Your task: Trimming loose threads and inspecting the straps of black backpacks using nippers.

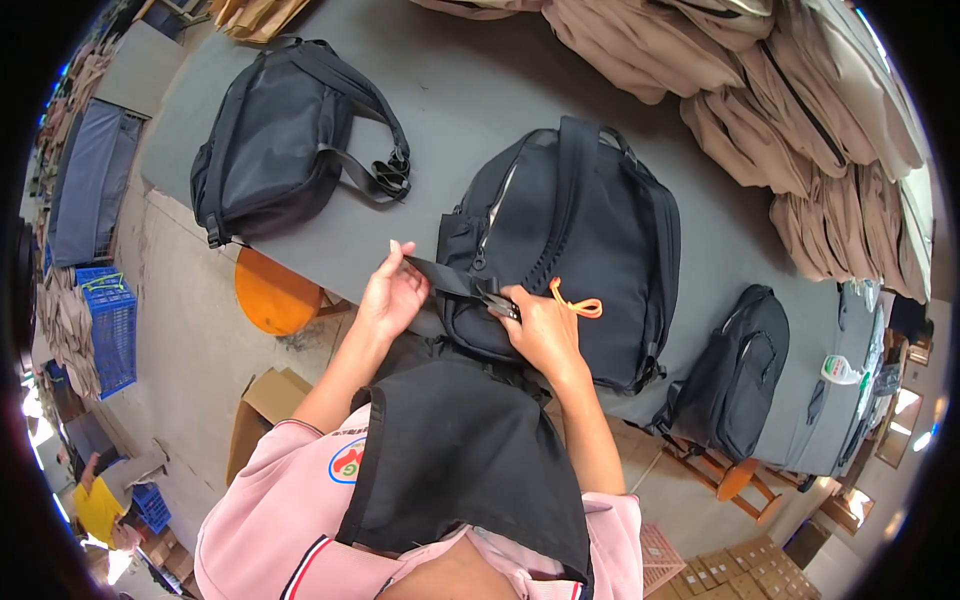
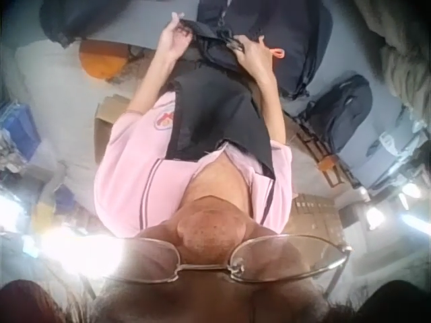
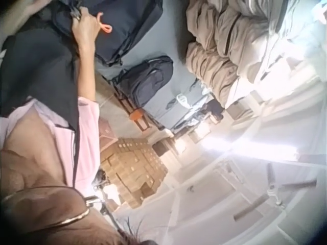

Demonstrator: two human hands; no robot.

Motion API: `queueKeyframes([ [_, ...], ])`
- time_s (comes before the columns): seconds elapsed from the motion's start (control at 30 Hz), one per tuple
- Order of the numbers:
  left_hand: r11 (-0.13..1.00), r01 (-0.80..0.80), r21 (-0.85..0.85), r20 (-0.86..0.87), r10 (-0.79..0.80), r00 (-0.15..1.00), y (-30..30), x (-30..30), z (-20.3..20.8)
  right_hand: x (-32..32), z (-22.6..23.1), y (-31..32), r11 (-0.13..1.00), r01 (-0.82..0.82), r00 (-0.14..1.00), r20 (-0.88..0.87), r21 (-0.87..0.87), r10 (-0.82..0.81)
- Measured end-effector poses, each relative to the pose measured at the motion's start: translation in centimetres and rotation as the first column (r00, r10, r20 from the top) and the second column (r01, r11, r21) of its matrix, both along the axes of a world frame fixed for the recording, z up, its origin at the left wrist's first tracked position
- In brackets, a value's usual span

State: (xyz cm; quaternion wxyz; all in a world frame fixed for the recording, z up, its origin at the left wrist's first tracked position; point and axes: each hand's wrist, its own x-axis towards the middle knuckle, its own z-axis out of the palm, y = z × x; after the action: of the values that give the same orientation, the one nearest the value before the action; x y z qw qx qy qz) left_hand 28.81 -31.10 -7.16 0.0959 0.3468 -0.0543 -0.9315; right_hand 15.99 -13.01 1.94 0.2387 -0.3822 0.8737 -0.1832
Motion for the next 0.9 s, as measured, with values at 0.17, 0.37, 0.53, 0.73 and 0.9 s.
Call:
queueKeyframes([
  [0.17, 0.821, -0.376, -0.429, -0.159, 0.342, 0.926, -4.3, -5.2, 5.3, 0.0, -0.4, 2.2, 0.995, 0.102, 0.995, 0.009, -0.019, -0.101],
  [0.37, 0.584, -0.099, -0.806, -0.12, 0.003, 0.993, -7.5, -9.3, 13.0, -0.3, -1.1, 3.0, 0.929, 0.266, 0.953, 0.213, -0.259, -0.213],
  [0.53, 0.512, 0.451, -0.731, 0.038, -0.629, 0.777, 0.1, -10.1, 13.6, -0.9, 6.1, -0.1, 0.53, 0.667, 0.724, 0.624, -0.523, -0.296],
  [0.73, 0.354, 0.567, -0.744, -0.027, -0.863, 0.504, 1.7, -9.5, 14.4, -4.0, 5.9, -1.7, 0.514, 0.653, 0.701, 0.7, -0.555, -0.134],
  [0.9, 0.334, 0.606, -0.722, -0.037, -0.893, 0.448, 1.4, -7.6, 13.7, -3.7, 6.2, -2.5, 0.546, 0.699, 0.559, 0.829, -0.463, -0.012],
])
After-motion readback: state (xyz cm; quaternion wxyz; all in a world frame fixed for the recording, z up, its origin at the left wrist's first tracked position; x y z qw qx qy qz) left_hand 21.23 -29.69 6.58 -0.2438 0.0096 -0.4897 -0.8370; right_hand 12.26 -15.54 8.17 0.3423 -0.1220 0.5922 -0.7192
